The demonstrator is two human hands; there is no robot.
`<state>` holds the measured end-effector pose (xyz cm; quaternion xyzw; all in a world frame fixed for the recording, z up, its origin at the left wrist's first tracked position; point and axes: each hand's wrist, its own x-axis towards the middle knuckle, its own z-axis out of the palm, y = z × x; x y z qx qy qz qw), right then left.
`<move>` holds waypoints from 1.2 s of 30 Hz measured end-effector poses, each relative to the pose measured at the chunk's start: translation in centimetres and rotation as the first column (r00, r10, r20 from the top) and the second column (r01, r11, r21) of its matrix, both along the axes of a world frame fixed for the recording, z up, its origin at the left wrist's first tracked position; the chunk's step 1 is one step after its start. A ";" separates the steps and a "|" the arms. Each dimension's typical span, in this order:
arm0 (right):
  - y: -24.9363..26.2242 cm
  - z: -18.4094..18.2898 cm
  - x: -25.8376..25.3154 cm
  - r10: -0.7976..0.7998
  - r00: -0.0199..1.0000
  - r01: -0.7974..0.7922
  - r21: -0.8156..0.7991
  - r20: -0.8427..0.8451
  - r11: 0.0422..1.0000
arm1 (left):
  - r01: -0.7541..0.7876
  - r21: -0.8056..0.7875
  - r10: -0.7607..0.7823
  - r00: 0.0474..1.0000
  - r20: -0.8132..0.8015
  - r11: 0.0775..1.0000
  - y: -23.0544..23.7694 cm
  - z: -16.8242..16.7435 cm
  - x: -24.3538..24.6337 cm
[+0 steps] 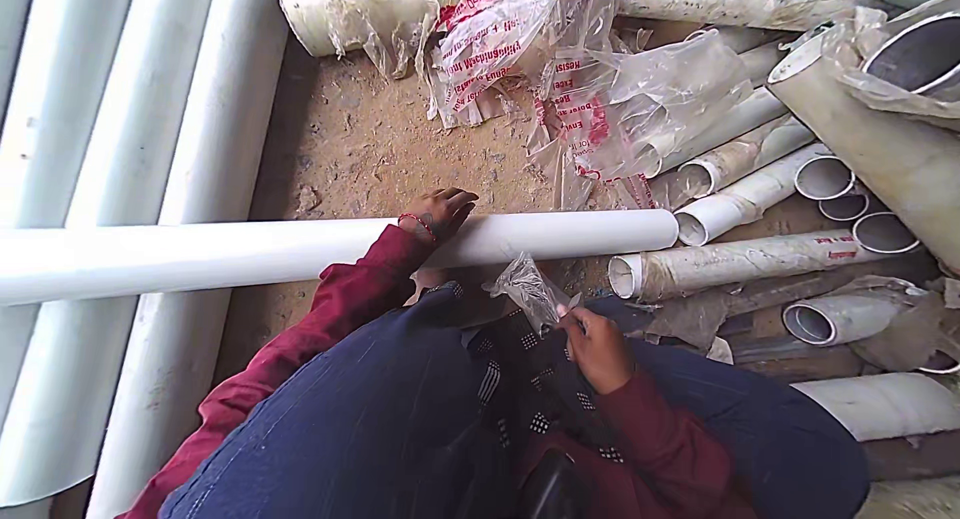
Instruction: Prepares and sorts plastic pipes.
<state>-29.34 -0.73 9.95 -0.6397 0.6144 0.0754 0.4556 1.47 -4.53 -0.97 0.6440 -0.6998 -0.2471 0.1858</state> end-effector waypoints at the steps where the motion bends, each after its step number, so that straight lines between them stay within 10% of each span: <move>1: -0.9 0.8 -1.0 -0.014 0.999 0.014 -0.009 -0.030 1.000 | -0.017 -0.053 0.015 0.999 -0.036 0.998 1.6 -0.3 0.1; 10: -3.8 -1.0 2.2 0.109 0.994 -0.057 -0.706 0.029 0.706 | -0.011 -0.319 0.100 0.960 0.263 0.948 9.2 -3.2 1.8; 16: -3.0 -5.7 8.0 0.291 0.917 -0.389 -0.460 -0.271 0.798 | -0.230 -0.533 0.295 0.955 0.040 0.815 13.0 -3.7 4.7; 36: -3.3 -3.6 6.0 0.267 0.952 -0.290 -0.154 -0.149 0.945 | -0.445 -0.347 0.434 0.894 -0.113 0.825 12.0 -1.5 3.7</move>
